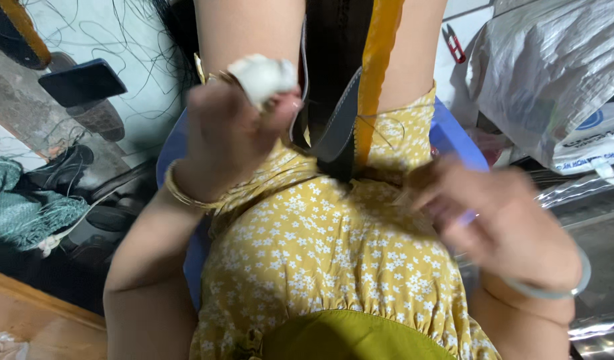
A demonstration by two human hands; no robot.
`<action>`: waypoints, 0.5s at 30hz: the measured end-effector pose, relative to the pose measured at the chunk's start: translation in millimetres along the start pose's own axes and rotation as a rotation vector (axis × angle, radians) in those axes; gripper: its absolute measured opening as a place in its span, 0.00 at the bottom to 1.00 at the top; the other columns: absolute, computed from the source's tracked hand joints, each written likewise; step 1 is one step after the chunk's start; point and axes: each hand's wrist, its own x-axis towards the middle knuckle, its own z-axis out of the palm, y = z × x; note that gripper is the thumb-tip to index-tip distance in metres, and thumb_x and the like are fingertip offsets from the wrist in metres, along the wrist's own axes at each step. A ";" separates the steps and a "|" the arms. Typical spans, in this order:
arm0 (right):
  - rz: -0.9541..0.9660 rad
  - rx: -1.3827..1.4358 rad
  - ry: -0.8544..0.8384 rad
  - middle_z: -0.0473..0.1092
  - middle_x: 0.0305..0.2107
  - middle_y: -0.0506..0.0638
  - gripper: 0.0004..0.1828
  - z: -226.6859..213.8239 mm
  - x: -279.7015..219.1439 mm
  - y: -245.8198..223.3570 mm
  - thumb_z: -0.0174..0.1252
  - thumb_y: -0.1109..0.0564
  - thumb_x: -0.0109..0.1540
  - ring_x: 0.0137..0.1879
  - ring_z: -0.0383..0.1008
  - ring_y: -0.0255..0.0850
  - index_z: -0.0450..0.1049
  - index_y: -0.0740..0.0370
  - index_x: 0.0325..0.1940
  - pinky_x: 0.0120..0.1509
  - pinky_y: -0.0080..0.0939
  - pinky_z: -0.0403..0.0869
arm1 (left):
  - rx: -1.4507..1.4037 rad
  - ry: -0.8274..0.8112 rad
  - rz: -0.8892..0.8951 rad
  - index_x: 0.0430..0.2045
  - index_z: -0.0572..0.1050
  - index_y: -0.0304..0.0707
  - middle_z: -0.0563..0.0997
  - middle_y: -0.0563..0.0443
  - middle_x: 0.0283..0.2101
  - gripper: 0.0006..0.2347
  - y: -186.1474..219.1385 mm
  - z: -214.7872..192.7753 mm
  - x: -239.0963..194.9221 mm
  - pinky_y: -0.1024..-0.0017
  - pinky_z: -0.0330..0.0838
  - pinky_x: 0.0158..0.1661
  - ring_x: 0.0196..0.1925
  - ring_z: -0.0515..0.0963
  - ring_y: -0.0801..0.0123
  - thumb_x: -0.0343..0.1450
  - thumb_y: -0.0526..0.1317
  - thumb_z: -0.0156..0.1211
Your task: The person hand-sews the sole of a shoe using a needle and thread. They repeatedly push the needle through the sole and pull the thread tight to secure the stitching.
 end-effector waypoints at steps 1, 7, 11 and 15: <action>0.040 0.132 0.230 0.71 0.35 0.56 0.14 -2.4 -0.4 0.6 0.37 0.59 0.66 0.48 0.77 0.50 0.67 0.64 0.33 0.49 0.42 0.75 | 0.016 0.022 -0.027 0.30 0.72 0.36 0.81 0.50 0.33 0.06 -2.8 -5.5 -3.6 0.63 0.68 0.30 0.25 0.77 0.59 0.73 0.36 0.63; -0.003 -0.141 0.412 0.74 0.35 0.55 0.04 21.3 44.5 9.2 0.57 0.71 0.64 0.39 0.76 0.46 0.71 0.68 0.37 0.40 0.41 0.70 | -0.166 -0.051 -0.021 0.43 0.77 0.28 0.80 0.35 0.44 0.08 13.1 -0.1 4.8 0.61 0.71 0.50 0.46 0.79 0.49 0.73 0.30 0.56; 0.014 -0.419 0.487 0.73 0.32 0.49 0.18 41.2 39.6 12.5 0.61 0.76 0.61 0.39 0.77 0.42 0.80 0.63 0.51 0.33 0.39 0.66 | 0.036 0.085 0.032 0.36 0.81 0.35 0.73 0.49 0.31 0.03 15.7 -1.3 5.3 0.67 0.67 0.28 0.26 0.73 0.60 0.72 0.31 0.66; 0.158 -0.084 0.411 0.72 0.28 0.47 0.05 34.8 44.7 6.3 0.62 0.64 0.60 0.30 0.69 0.36 0.73 0.60 0.39 0.32 0.35 0.64 | 0.170 0.072 0.145 0.34 0.74 0.26 0.68 0.45 0.31 0.02 12.0 -1.6 7.5 0.59 0.67 0.29 0.29 0.71 0.55 0.73 0.28 0.60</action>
